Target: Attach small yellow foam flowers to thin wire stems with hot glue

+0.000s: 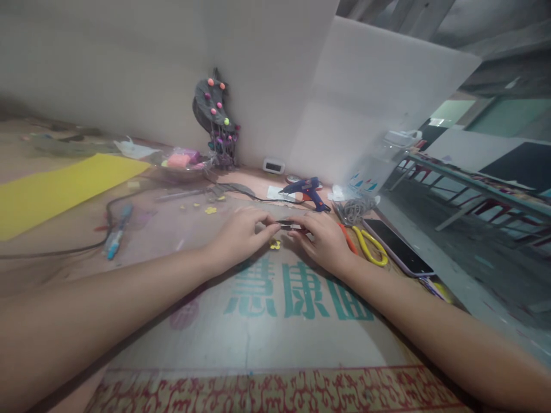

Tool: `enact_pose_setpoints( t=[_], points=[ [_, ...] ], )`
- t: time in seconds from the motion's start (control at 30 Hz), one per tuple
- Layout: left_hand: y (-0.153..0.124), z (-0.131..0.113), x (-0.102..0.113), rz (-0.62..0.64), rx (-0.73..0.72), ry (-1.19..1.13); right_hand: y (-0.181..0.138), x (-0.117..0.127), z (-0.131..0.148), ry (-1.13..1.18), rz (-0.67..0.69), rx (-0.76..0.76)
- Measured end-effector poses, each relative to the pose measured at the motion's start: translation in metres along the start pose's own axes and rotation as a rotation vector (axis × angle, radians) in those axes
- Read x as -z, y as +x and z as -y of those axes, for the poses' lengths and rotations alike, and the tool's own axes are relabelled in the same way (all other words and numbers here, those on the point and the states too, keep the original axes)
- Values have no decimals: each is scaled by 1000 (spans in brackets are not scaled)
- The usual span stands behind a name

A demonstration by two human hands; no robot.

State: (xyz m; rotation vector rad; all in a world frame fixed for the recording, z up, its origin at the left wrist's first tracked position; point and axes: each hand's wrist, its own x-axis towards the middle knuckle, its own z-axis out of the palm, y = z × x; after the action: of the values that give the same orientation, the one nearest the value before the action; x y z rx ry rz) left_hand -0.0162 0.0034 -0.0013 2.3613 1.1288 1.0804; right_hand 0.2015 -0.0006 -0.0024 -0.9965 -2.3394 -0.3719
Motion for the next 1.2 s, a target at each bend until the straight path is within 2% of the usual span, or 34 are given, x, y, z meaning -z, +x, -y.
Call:
enact_pose_setpoints(
  t=[0.17,0.27,0.37,0.57,0.7,0.77,0.83,0.9,0.97,1.03,1.1,1.2],
  points=[
    [1,-2,3,8,16,-32,1,2,0,85,-11,-94],
    [1,0,1,42,68,-23,0,3,-5,157,-94,-259],
    [0,3,-3,78,32,47,0,0,-14,190,-130,-380],
    [-5,4,-8,174,-145,184,0,-9,-24,217,-82,-315],
    [-5,6,-8,194,-164,157,0,-10,-25,199,-33,-319],
    [-4,7,-8,193,-152,128,1,-8,-24,233,-63,-327],
    [-3,8,-8,191,-117,89,2,-5,-22,340,-98,-401],
    [-2,7,-7,184,-59,34,3,-2,-18,545,-94,-537],
    [-1,6,-6,161,7,-32,3,1,-13,778,-34,-633],
    [1,7,-5,118,79,-96,4,2,-10,903,45,-631],
    [3,9,-5,65,166,-145,5,1,-11,889,114,-577],
    [7,17,-7,-30,272,-236,6,-1,-22,688,144,-542]
  ],
)
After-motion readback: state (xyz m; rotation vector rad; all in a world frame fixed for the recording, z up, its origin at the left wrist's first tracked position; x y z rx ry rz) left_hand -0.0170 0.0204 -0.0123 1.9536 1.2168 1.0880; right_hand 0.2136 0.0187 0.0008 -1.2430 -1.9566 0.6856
